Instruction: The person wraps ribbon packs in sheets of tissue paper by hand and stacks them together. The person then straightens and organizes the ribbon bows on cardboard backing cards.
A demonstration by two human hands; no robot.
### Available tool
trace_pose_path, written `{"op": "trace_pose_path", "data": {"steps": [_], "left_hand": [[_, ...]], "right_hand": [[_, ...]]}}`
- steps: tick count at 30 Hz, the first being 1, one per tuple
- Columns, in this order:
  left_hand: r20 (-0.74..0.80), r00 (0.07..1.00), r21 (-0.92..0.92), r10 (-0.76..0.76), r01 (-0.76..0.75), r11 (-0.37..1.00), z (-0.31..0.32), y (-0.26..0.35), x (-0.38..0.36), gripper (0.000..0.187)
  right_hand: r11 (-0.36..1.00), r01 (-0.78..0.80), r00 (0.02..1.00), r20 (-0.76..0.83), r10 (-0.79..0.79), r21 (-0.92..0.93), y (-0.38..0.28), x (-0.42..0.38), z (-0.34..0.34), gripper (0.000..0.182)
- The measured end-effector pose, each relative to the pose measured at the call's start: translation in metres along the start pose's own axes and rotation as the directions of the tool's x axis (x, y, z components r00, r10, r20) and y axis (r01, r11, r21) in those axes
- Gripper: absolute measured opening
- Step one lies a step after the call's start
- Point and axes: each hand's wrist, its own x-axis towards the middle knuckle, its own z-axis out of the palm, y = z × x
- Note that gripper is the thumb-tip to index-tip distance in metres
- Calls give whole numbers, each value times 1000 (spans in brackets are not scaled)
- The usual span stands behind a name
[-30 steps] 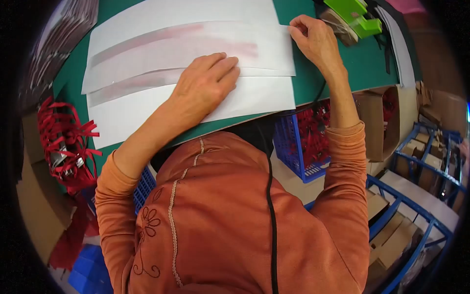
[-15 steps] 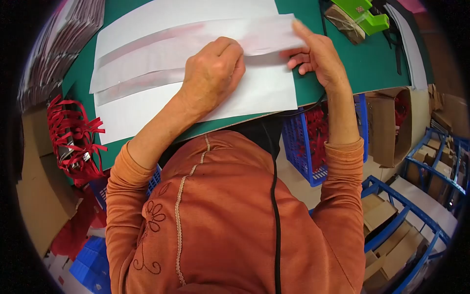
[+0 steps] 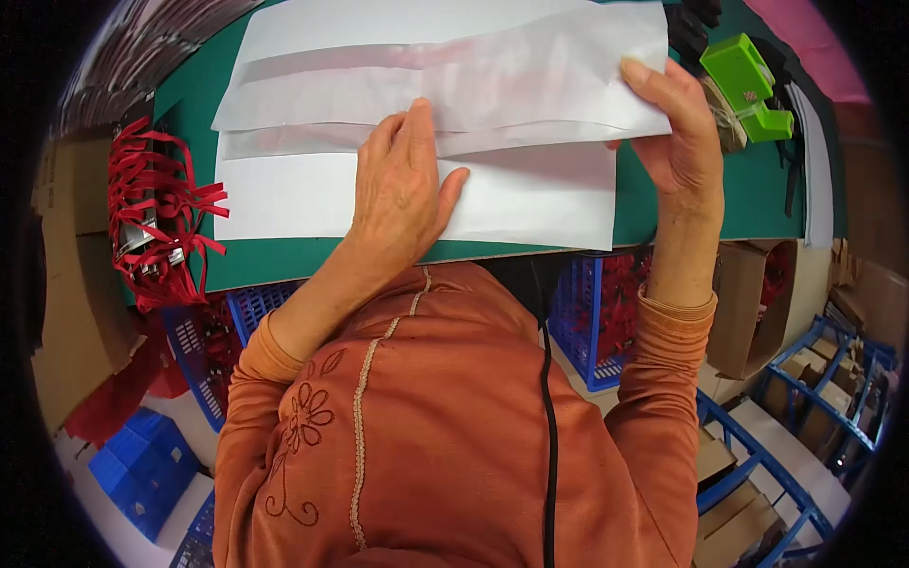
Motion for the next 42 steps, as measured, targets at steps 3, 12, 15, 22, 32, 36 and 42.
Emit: {"op": "trace_pose_path", "data": {"steps": [3, 12, 15, 22, 32, 36, 42], "left_hand": [[-21, 998, -89, -52, 50, 995, -1, -1, 0, 63], [-1, 952, -353, -305, 285, 891, -14, -11, -3, 53], [-10, 929, -470, -371, 323, 822, -20, -15, -3, 45], [214, 794, -634, -569, 556, 537, -43, -26, -7, 21], [776, 427, -630, -463, 525, -572, -63, -64, -21, 31], [787, 391, -617, -477, 470, -632, -63, -65, -20, 32], [823, 417, -559, -386, 473, -681, -60, -68, -26, 31]], "right_hand": [[991, 87, 982, 159, -103, 102, -14, 14, 38, 24], [917, -62, 505, 805, -311, 394, 18, 102, 109, 16], [924, -100, 453, 844, -287, 368, 23, 115, 135, 15], [936, -351, 633, 738, 231, 9, 24, 122, 213, 13], [870, -301, 786, 415, 459, -392, 70, 116, 271, 24], [929, -66, 867, 441, 234, -364, 71, 106, 256, 24], [246, 892, 445, 831, -333, -379, 95, 94, 219, 27]]}}
